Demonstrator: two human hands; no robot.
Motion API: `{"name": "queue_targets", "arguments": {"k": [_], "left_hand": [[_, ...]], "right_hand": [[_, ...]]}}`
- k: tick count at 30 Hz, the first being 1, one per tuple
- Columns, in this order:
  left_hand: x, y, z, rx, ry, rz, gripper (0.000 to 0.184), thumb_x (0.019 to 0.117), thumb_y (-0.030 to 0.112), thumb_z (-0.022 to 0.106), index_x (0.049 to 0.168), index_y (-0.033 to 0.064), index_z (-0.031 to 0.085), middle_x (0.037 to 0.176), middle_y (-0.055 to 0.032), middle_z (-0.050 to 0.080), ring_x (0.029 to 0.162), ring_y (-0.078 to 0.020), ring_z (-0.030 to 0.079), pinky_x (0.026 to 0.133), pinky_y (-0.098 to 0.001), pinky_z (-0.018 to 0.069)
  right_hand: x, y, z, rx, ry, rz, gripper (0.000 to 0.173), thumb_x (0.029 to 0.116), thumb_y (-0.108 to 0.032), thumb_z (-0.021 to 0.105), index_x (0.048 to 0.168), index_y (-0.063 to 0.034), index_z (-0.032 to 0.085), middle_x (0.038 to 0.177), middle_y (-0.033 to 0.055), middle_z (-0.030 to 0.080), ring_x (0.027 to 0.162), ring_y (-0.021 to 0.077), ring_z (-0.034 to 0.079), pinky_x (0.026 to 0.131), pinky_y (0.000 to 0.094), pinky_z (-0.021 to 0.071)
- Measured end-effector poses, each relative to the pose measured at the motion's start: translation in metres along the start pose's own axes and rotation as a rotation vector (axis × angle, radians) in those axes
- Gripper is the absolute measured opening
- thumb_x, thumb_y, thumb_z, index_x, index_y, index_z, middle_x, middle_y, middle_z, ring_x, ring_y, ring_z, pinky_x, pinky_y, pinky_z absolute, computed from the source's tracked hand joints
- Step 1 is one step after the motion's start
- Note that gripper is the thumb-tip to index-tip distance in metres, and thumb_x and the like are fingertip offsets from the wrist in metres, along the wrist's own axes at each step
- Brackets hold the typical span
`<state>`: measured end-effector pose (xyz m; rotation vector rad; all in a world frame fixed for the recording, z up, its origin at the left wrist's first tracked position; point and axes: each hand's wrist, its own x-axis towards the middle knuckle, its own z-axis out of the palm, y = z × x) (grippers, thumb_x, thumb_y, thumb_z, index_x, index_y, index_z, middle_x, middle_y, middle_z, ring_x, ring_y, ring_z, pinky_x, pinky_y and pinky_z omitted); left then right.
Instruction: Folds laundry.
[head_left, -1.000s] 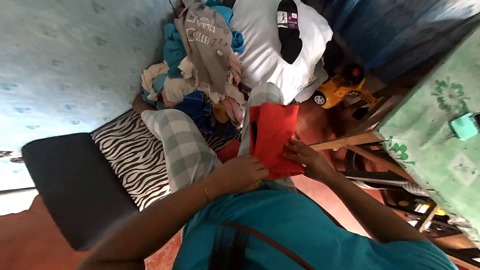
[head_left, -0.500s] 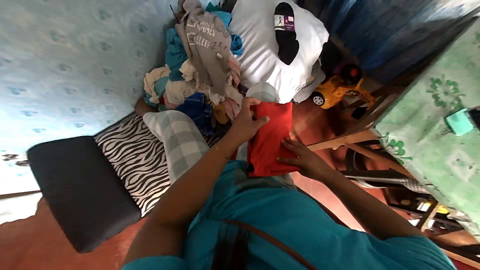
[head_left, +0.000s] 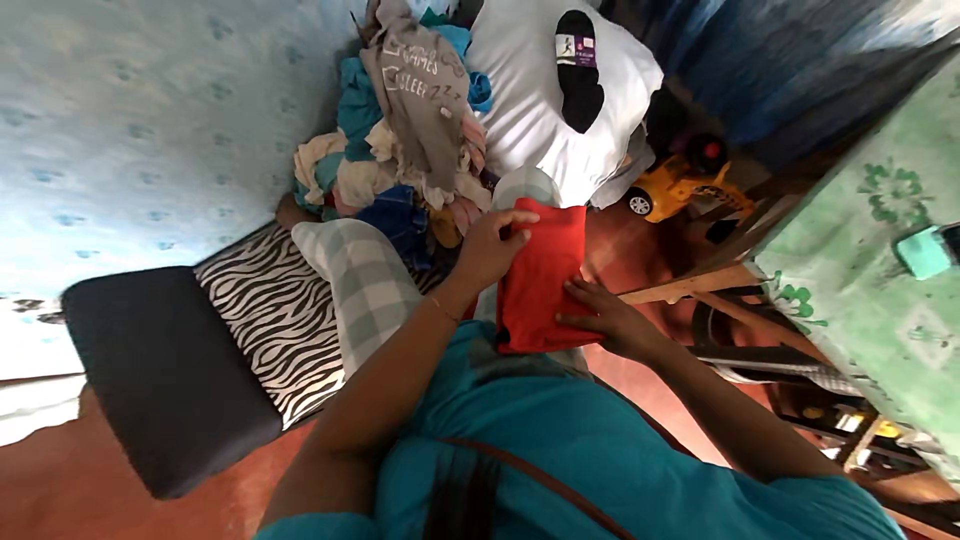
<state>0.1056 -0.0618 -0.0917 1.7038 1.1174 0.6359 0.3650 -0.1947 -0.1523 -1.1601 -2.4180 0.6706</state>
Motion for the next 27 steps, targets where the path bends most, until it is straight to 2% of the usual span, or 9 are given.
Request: {"name": "queue_targets", "arguments": {"k": [4, 9, 12, 15, 17, 19, 23, 25, 27], "left_hand": [[-0.01, -0.003, 0.001, 0.004, 0.152, 0.003, 0.031, 0.0997, 0.01, 0.064, 0.13, 0.0103, 0.069, 0.129, -0.0127, 0.065, 0.117, -0.0179, 0.062, 0.099, -0.0351, 0.0518], [-0.012, -0.014, 0.0, 0.23, 0.147, -0.08, 0.043, 0.0992, 0.006, 0.063, 0.142, 0.0072, 0.06, 0.141, -0.0244, 0.049, 0.119, -0.0324, 0.058, 0.097, -0.0422, 0.0527], [-0.017, 0.001, 0.009, 0.464, 0.171, 0.086, 0.053, 0.0906, -0.004, 0.061, 0.143, 0.0056, 0.058, 0.155, -0.0294, 0.037, 0.14, -0.0465, 0.04, 0.113, -0.0561, 0.039], [-0.021, 0.008, 0.032, 0.627, 0.087, 0.58, 0.04, 0.0965, 0.007, 0.057, 0.135, 0.0116, 0.066, 0.151, -0.0179, 0.052, 0.145, -0.0393, 0.042, 0.12, -0.0594, 0.0288], [-0.015, -0.011, 0.047, 0.733, -0.094, 0.744, 0.039, 0.1046, 0.027, 0.052, 0.141, 0.0228, 0.063, 0.158, -0.0078, 0.046, 0.152, -0.0353, 0.031, 0.123, -0.0651, 0.015], [-0.009, -0.042, 0.054, 0.825, -0.221, 0.669, 0.047, 0.105, 0.045, 0.047, 0.148, 0.03, 0.056, 0.167, -0.0061, 0.032, 0.157, -0.038, 0.016, 0.118, -0.0757, 0.0033], [-0.016, -0.056, 0.052, 0.863, -0.26, 0.6, 0.052, 0.1044, 0.052, 0.042, 0.153, 0.034, 0.049, 0.17, -0.0059, 0.023, 0.158, -0.0383, 0.008, 0.114, -0.0794, -0.0006], [-0.024, -0.055, 0.047, 0.835, -0.297, 0.607, 0.052, 0.1055, 0.051, 0.041, 0.155, 0.0349, 0.046, 0.17, -0.0068, 0.023, 0.158, -0.0386, 0.009, 0.115, -0.0789, -0.0001], [-0.031, -0.056, 0.034, 0.669, -0.34, 0.61, 0.048, 0.1061, 0.034, 0.048, 0.153, 0.0274, 0.05, 0.167, -0.0081, 0.031, 0.157, -0.0377, 0.015, 0.118, -0.0757, 0.0018]], "right_hand": [[-0.002, 0.002, 0.0, 0.023, -0.005, 0.0, 0.065, 0.08, 0.014, 0.062, 0.131, -0.0244, 0.072, 0.152, 0.0216, 0.05, 0.144, 0.0463, 0.042, 0.116, 0.0627, 0.0369], [0.002, 0.002, -0.009, 0.072, -0.027, -0.015, 0.057, 0.0842, 0.01, 0.063, 0.13, -0.022, 0.073, 0.15, 0.0209, 0.053, 0.143, 0.0456, 0.043, 0.116, 0.0639, 0.0362], [0.01, -0.002, -0.026, 0.074, -0.108, 0.017, 0.053, 0.0862, 0.008, 0.065, 0.13, -0.0213, 0.073, 0.15, 0.0201, 0.054, 0.143, 0.0448, 0.043, 0.117, 0.0639, 0.034], [0.017, -0.004, -0.036, 0.059, -0.188, 0.035, 0.052, 0.0872, 0.007, 0.064, 0.13, -0.0222, 0.073, 0.149, 0.0199, 0.054, 0.144, 0.0433, 0.043, 0.118, 0.0639, 0.0315], [0.019, -0.002, -0.036, 0.039, -0.206, 0.013, 0.05, 0.0852, 0.008, 0.065, 0.126, -0.02, 0.075, 0.145, 0.0184, 0.059, 0.142, 0.0424, 0.046, 0.117, 0.065, 0.0324], [0.02, -0.003, -0.036, 0.058, -0.255, 0.03, 0.049, 0.0872, 0.01, 0.062, 0.128, -0.0156, 0.074, 0.146, 0.0156, 0.059, 0.145, 0.0424, 0.043, 0.118, 0.0657, 0.0295], [0.025, -0.005, -0.045, 0.129, -0.35, 0.094, 0.047, 0.0923, 0.009, 0.057, 0.132, -0.0123, 0.07, 0.147, 0.0131, 0.058, 0.147, 0.0407, 0.039, 0.121, 0.0629, 0.0243], [0.033, -0.005, -0.056, 0.147, -0.371, 0.112, 0.038, 0.0958, 0.003, 0.059, 0.131, -0.0083, 0.071, 0.142, 0.0142, 0.062, 0.141, 0.0375, 0.049, 0.122, 0.0593, 0.0272], [0.044, -0.001, -0.066, 0.186, -0.277, 0.102, 0.028, 0.0955, 0.0, 0.062, 0.121, -0.0035, 0.073, 0.124, 0.0147, 0.071, 0.119, 0.0305, 0.066, 0.112, 0.0538, 0.0443]]}}
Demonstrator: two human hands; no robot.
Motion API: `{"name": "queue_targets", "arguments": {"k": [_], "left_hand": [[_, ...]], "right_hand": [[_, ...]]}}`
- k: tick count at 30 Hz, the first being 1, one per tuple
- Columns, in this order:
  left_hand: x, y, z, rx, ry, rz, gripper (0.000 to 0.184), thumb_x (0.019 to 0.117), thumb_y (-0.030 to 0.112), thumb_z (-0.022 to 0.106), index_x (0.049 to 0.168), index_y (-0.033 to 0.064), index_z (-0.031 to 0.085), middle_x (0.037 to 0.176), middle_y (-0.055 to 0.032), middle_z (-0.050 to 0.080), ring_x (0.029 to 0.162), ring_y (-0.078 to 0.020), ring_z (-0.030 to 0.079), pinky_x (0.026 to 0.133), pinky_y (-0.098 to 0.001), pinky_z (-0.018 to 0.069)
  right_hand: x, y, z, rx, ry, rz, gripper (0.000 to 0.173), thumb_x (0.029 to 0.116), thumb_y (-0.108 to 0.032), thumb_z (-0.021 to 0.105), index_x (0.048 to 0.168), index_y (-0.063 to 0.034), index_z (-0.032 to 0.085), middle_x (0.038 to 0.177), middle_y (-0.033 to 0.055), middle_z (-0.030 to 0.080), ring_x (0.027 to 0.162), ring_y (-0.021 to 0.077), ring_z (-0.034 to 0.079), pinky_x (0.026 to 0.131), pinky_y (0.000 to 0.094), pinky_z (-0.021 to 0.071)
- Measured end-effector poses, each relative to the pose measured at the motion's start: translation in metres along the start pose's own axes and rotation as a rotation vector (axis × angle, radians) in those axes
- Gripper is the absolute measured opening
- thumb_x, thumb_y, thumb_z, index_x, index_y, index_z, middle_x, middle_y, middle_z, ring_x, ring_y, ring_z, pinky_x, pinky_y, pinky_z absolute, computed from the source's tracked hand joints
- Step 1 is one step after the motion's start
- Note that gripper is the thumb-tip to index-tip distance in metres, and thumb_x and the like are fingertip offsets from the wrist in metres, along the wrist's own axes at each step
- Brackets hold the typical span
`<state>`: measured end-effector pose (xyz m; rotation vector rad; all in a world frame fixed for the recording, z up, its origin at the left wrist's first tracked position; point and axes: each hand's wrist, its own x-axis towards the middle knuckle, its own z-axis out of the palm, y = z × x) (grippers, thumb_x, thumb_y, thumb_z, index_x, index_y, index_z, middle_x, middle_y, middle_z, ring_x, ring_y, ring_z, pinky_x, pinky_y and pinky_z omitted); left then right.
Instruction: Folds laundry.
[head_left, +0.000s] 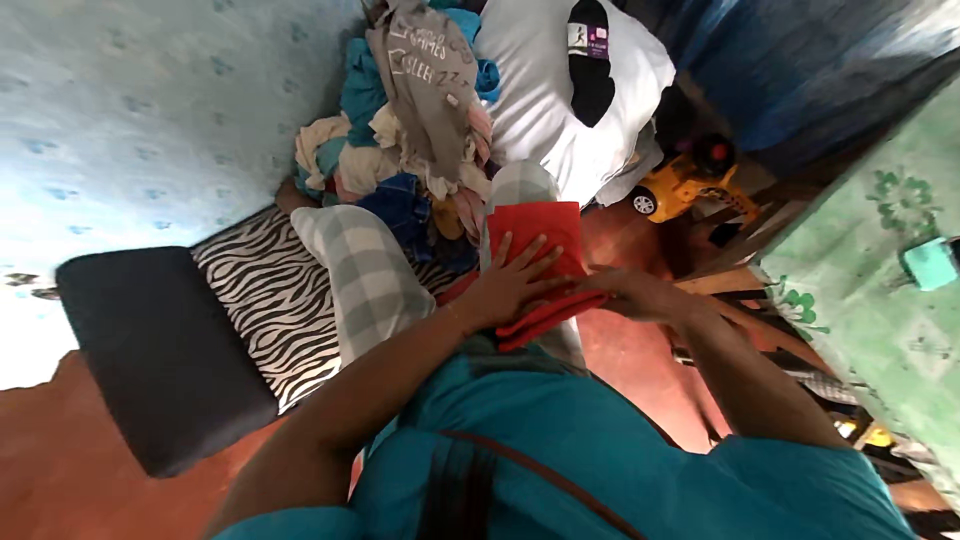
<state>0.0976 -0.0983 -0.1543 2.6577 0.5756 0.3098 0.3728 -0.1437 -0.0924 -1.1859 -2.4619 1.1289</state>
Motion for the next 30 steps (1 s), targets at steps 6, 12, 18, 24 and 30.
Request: {"name": "queue_targets", "arguments": {"k": [6, 12, 18, 24, 30], "left_hand": [[-0.033, 0.011, -0.028, -0.962, 0.384, -0.6, 0.071, 0.11, 0.046, 0.016, 0.138, -0.0098, 0.049, 0.133, -0.0176, 0.06, 0.124, -0.0131, 0.056, 0.109, -0.0327, 0.0438], [0.01, 0.015, -0.037, -0.776, 0.585, -0.688, 0.041, 0.106, 0.023, 0.056, 0.134, -0.0066, 0.054, 0.112, -0.0196, 0.069, 0.103, -0.0209, 0.069, 0.095, -0.0405, 0.0562], [0.021, -0.013, -0.006, -0.616, 0.592, -0.921, 0.044, 0.1126, 0.029, 0.038, 0.126, -0.008, 0.057, 0.106, -0.0276, 0.067, 0.101, -0.0378, 0.068, 0.093, -0.0547, 0.0521], [0.0, -0.012, -0.004, -0.663, 0.604, -0.965, 0.045, 0.1103, 0.032, 0.044, 0.131, -0.0067, 0.051, 0.115, -0.0246, 0.064, 0.106, -0.0335, 0.066, 0.095, -0.0512, 0.0541], [-0.036, -0.006, -0.015, -1.051, 0.545, -0.872, 0.053, 0.1129, 0.035, 0.033, 0.144, -0.0042, 0.049, 0.138, -0.0251, 0.058, 0.128, -0.0315, 0.058, 0.11, -0.0496, 0.0445]], "right_hand": [[0.043, 0.006, -0.009, 0.47, 0.57, 0.149, 0.025, 0.1057, -0.014, 0.051, 0.123, 0.003, 0.06, 0.102, 0.0028, 0.07, 0.091, 0.001, 0.066, 0.087, 0.0251, 0.0569], [0.084, 0.011, 0.011, 0.437, 0.867, 0.332, 0.035, 0.111, -0.025, 0.041, 0.121, 0.0042, 0.058, 0.095, 0.0091, 0.066, 0.085, 0.0106, 0.067, 0.082, 0.0338, 0.0579], [0.112, 0.026, 0.039, 0.345, 0.891, 0.627, 0.043, 0.1119, -0.03, 0.039, 0.122, 0.0068, 0.06, 0.102, 0.0221, 0.067, 0.096, 0.0301, 0.067, 0.09, 0.05, 0.0529], [0.105, 0.039, 0.048, 0.374, 0.758, 0.608, 0.053, 0.1119, -0.04, 0.034, 0.14, 0.0028, 0.05, 0.128, 0.026, 0.061, 0.117, 0.0337, 0.061, 0.101, 0.0552, 0.0488], [0.113, 0.003, 0.043, 0.278, 0.775, 0.55, 0.05, 0.1113, -0.029, 0.038, 0.141, 0.0104, 0.046, 0.133, 0.0257, 0.057, 0.119, 0.0224, 0.06, 0.105, 0.0376, 0.0485]]}}
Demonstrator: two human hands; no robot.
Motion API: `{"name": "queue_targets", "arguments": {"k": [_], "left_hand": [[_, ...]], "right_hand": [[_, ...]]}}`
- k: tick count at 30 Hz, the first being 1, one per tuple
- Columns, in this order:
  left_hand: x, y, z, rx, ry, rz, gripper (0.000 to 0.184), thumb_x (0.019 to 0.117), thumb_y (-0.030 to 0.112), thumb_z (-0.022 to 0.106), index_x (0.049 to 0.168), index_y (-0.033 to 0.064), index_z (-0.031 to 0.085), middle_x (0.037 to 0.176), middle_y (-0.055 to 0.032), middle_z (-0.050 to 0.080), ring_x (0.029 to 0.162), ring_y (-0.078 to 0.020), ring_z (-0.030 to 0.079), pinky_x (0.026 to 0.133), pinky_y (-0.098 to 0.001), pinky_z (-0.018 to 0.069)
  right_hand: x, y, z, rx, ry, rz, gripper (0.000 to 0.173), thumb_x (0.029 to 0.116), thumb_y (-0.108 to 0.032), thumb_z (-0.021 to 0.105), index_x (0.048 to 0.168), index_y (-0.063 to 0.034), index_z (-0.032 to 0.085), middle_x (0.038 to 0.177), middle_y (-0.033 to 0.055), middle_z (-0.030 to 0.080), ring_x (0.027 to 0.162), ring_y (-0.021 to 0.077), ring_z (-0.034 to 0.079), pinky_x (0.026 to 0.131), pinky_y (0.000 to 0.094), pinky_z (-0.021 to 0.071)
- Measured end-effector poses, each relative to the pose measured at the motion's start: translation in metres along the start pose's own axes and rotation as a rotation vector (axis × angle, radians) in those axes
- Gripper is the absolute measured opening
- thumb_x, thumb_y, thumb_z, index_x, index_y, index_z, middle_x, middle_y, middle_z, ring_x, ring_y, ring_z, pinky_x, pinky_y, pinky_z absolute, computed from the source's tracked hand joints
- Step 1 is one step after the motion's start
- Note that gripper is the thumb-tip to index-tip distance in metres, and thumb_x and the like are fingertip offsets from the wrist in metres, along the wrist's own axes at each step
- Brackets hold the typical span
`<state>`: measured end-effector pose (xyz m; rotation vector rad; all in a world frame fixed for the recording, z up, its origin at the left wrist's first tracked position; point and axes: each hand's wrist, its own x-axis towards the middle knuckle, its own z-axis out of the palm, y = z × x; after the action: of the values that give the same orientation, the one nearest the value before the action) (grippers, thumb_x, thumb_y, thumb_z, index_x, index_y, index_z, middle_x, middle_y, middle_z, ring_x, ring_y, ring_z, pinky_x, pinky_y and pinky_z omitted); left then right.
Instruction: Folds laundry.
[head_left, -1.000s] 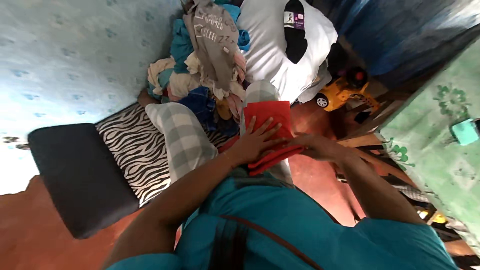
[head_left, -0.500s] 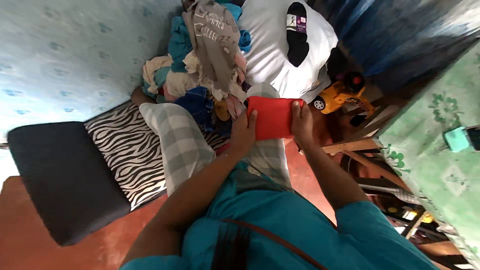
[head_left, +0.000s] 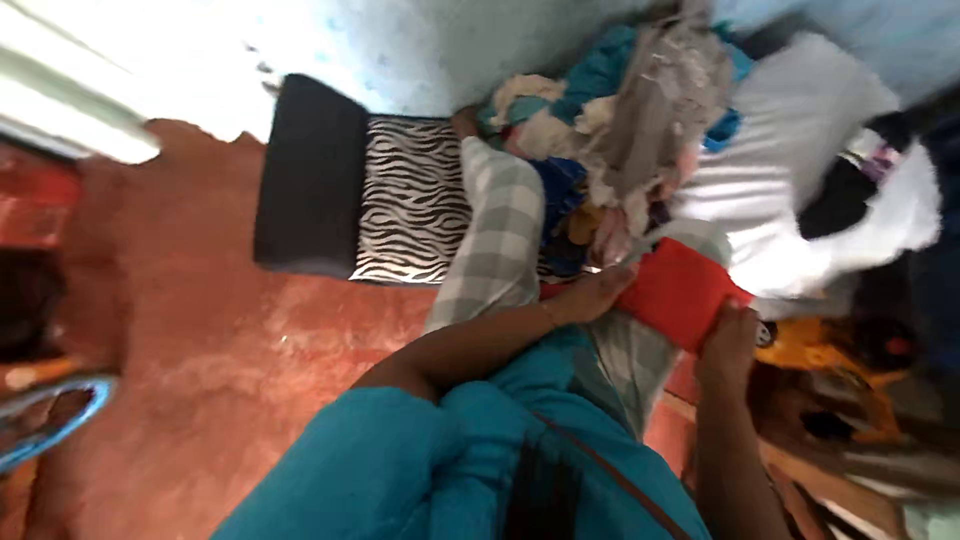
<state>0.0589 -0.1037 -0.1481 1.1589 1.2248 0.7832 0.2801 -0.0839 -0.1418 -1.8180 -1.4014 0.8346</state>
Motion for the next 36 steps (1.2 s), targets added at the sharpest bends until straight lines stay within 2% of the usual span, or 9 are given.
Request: {"name": "queue_targets", "arguments": {"k": [3, 6, 9, 11, 13, 17, 23, 29, 36], "left_hand": [[-0.004, 0.012, -0.027, -0.313, 0.025, 0.007, 0.043, 0.1075, 0.022, 0.053, 0.14, -0.0056, 0.046, 0.13, -0.0223, 0.058, 0.112, -0.0244, 0.062, 0.096, -0.0412, 0.0532], [-0.011, 0.015, -0.064, -0.776, 0.115, 0.18, 0.031, 0.1088, 0.021, 0.04, 0.134, 0.004, 0.042, 0.11, -0.0096, 0.064, 0.093, -0.0173, 0.068, 0.081, -0.0376, 0.0597], [-0.02, 0.007, -0.101, -0.883, 0.247, 0.445, 0.069, 0.0999, 0.058, 0.05, 0.146, 0.0096, 0.035, 0.123, -0.0027, 0.065, 0.109, -0.015, 0.066, 0.096, -0.0381, 0.0557], [-0.026, 0.006, -0.121, -0.891, 0.496, 0.437, 0.066, 0.0984, 0.047, 0.06, 0.143, 0.0074, 0.032, 0.121, -0.0025, 0.061, 0.108, -0.0131, 0.063, 0.095, -0.037, 0.0552], [-0.029, -0.001, -0.153, -0.982, 0.806, 0.356, 0.038, 0.1051, 0.021, 0.054, 0.138, 0.0072, 0.041, 0.114, -0.0062, 0.066, 0.101, -0.0166, 0.068, 0.088, -0.0389, 0.0591], [-0.037, -0.079, -0.242, -1.07, 1.141, 0.206, 0.044, 0.1094, 0.028, 0.047, 0.148, 0.0086, 0.037, 0.127, -0.0137, 0.062, 0.111, -0.025, 0.065, 0.093, -0.0455, 0.057], [-0.071, -0.254, -0.326, -1.104, 1.391, 0.042, 0.047, 0.1098, 0.036, 0.042, 0.148, 0.0083, 0.039, 0.139, -0.0137, 0.055, 0.124, -0.0253, 0.057, 0.101, -0.0499, 0.0513], [-0.1, -0.336, -0.312, -0.865, 1.458, -0.452, 0.056, 0.1121, 0.042, 0.023, 0.153, 0.0045, 0.033, 0.146, -0.0179, 0.047, 0.12, -0.0254, 0.054, 0.1, -0.0422, 0.0472], [-0.079, -0.278, -0.26, -0.481, 1.48, -0.685, 0.057, 0.1127, 0.034, 0.03, 0.155, -0.0043, 0.031, 0.155, -0.0276, 0.039, 0.141, -0.0377, 0.042, 0.113, -0.054, 0.0392]], "right_hand": [[0.002, -0.05, 0.015, -0.052, 0.015, -0.148, 0.05, 0.1101, -0.024, 0.042, 0.14, 0.0157, 0.04, 0.132, 0.0287, 0.055, 0.12, 0.022, 0.058, 0.105, 0.033, 0.0466], [0.006, -0.104, 0.056, 0.189, 0.013, -0.197, 0.048, 0.111, -0.023, 0.039, 0.144, 0.0104, 0.033, 0.127, 0.0166, 0.055, 0.112, 0.0092, 0.061, 0.098, 0.0263, 0.0519], [0.004, -0.147, 0.118, 0.39, -0.096, -0.178, 0.051, 0.1113, -0.033, 0.037, 0.151, -0.0043, 0.025, 0.129, 0.0053, 0.055, 0.112, 0.0074, 0.063, 0.095, 0.0316, 0.0559], [0.0, -0.164, 0.158, 0.272, -0.269, -0.218, 0.065, 0.1103, -0.041, 0.038, 0.159, -0.0036, 0.017, 0.147, 0.0151, 0.047, 0.128, 0.0172, 0.056, 0.108, 0.0406, 0.0484], [0.002, -0.171, 0.199, 0.096, -0.474, -0.312, 0.062, 0.1089, -0.043, 0.044, 0.153, -0.0028, 0.029, 0.137, 0.0207, 0.055, 0.118, 0.0263, 0.063, 0.098, 0.0485, 0.0542], [0.011, -0.167, 0.255, -0.364, -0.703, -0.639, 0.058, 0.1032, -0.035, 0.058, 0.149, -0.0013, 0.047, 0.144, 0.0295, 0.049, 0.132, 0.0479, 0.048, 0.104, 0.068, 0.0402], [0.011, -0.131, 0.29, -0.526, -0.533, -0.827, 0.035, 0.1013, -0.036, 0.053, 0.116, -0.0136, 0.075, 0.144, 0.0136, 0.058, 0.142, 0.0416, 0.042, 0.107, 0.0712, 0.03], [0.017, -0.119, 0.29, -0.426, -0.455, -0.846, 0.029, 0.0972, -0.035, 0.057, 0.11, -0.019, 0.077, 0.136, 0.0077, 0.064, 0.137, 0.0365, 0.049, 0.103, 0.0679, 0.0347], [0.077, -0.111, 0.272, -0.041, -0.514, -0.496, 0.032, 0.0989, -0.016, 0.063, 0.127, -0.0021, 0.067, 0.145, 0.0231, 0.053, 0.135, 0.0356, 0.051, 0.108, 0.0473, 0.048]]}}
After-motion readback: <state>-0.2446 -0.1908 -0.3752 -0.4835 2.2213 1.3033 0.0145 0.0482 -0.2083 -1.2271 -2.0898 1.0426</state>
